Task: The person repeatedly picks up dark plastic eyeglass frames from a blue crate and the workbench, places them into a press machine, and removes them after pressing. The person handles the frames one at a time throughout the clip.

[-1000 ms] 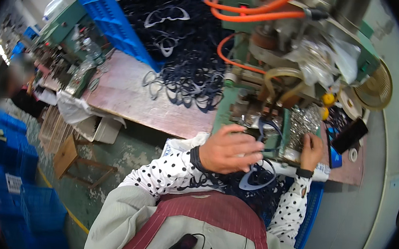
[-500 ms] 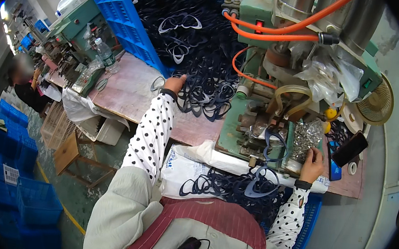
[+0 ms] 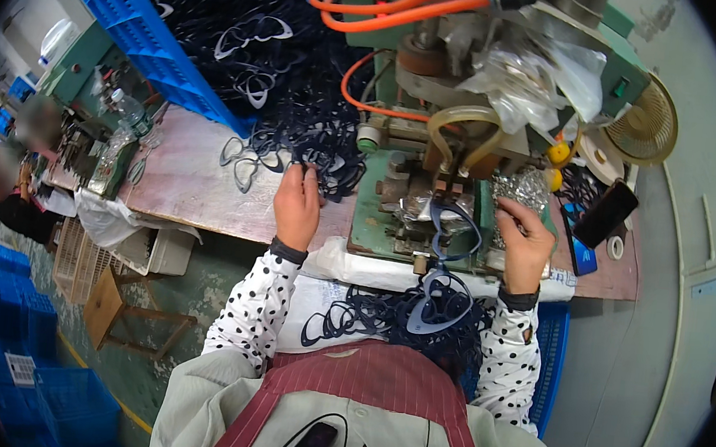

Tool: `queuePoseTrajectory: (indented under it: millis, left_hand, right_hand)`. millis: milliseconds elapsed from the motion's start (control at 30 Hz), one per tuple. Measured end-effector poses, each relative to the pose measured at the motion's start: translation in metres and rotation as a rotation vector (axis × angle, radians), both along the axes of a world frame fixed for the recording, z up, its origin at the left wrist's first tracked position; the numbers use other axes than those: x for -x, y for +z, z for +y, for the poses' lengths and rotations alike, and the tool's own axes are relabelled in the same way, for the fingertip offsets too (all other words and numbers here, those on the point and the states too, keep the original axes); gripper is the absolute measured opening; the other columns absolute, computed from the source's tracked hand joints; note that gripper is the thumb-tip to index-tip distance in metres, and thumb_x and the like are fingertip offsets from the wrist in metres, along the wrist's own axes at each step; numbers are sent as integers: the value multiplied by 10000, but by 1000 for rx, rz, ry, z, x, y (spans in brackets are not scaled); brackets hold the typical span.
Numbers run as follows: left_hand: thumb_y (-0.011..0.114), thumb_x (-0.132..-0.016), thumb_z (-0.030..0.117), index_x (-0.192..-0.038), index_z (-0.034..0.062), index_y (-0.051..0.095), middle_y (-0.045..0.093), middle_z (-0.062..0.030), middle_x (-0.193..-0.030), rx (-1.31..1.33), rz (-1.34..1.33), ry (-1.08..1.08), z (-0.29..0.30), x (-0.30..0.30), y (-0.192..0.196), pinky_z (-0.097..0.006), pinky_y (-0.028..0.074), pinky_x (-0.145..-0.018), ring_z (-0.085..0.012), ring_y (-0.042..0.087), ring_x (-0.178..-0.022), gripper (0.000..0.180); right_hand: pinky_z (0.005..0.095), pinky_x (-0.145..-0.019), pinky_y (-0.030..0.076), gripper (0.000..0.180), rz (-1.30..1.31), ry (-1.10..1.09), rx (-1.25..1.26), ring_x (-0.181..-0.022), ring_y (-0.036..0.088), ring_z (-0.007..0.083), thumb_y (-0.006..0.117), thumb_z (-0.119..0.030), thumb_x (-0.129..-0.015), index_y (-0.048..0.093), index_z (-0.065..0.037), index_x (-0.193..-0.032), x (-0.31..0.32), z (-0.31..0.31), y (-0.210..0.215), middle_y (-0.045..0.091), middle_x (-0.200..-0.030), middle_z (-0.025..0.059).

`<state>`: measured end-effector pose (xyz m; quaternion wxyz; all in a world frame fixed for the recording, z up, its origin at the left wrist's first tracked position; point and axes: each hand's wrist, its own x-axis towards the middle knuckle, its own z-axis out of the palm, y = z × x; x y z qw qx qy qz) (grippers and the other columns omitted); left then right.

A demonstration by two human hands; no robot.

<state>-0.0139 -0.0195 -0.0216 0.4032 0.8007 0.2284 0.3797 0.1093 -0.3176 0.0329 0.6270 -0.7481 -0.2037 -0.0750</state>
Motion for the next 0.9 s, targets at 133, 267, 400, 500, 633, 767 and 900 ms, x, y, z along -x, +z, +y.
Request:
queuePoseTrajectory:
  millis: [133, 267, 400, 500, 633, 767, 900]
  left_hand:
    - [627, -748, -25, -1087, 47, 638, 623, -26, -812, -562, -325, -182, -50, 7, 53, -376, 448, -753, -218, 602, -823, 347]
    - [659, -692, 21, -1145, 64, 646, 674, -30, -965, -749, -418, -560, -95, 1, 73, -400, 454, -882, -197, 646, -899, 455]
    - [667, -716, 38, -1155, 45, 638, 678, -71, -1029, -713, -413, -669, -106, 4, 76, -421, 453, -918, -227, 656, -934, 439]
    - [662, -731, 39, -1154, 40, 637, 678, -83, -1036, -704, -444, -655, -101, 8, 77, -416, 470, -903, -235, 664, -927, 424]
    - [651, -762, 23, -1142, 22, 643, 678, -122, -1069, -697, -494, -742, -97, 6, 75, -406, 501, -887, -262, 674, -950, 381]
    - [613, -839, 23, -1119, -16, 650, 654, -181, -1139, -729, -483, -966, -104, -6, 71, -446, 517, -916, -306, 663, -1025, 285]
    - [624, -829, 15, -1146, -15, 636, 651, -187, -1149, -713, -452, -999, -107, -15, 63, -456, 515, -934, -304, 653, -1040, 319]
  right_hand:
    - [197, -587, 375, 151, 48, 103, -64, -634, 459, 44, 688, -6, -787, 734, -27, -929, 21, 23, 24, 622, -819, 7]
    - [237, -642, 449, 343, 86, 117, -27, -740, 601, 88, 732, -55, -736, 637, -19, -1064, 22, 39, 20, 704, -841, 52]
    - [247, -654, 468, 389, 94, 90, 36, -661, 572, 93, 745, -65, -722, 577, 6, -1065, 22, 51, 35, 705, -812, 72]
    - [243, -646, 465, 455, 103, 70, 29, -652, 548, 90, 759, -72, -711, 540, 29, -1096, 20, 58, 34, 701, -813, 73]
    - [248, -650, 462, 531, 129, 101, -128, -676, 533, 91, 770, -80, -715, 485, 45, -1145, 17, 60, 19, 691, -811, 75]
    - [277, -749, 494, 536, 6, 118, -97, -845, 599, 137, 750, -50, -740, 501, 17, -1210, 8, 46, 19, 690, -947, 101]
    - [326, -820, 508, 391, -138, -321, 217, -916, 664, 207, 734, -51, -759, 620, -37, -1133, -37, -8, -20, 701, -989, 115]
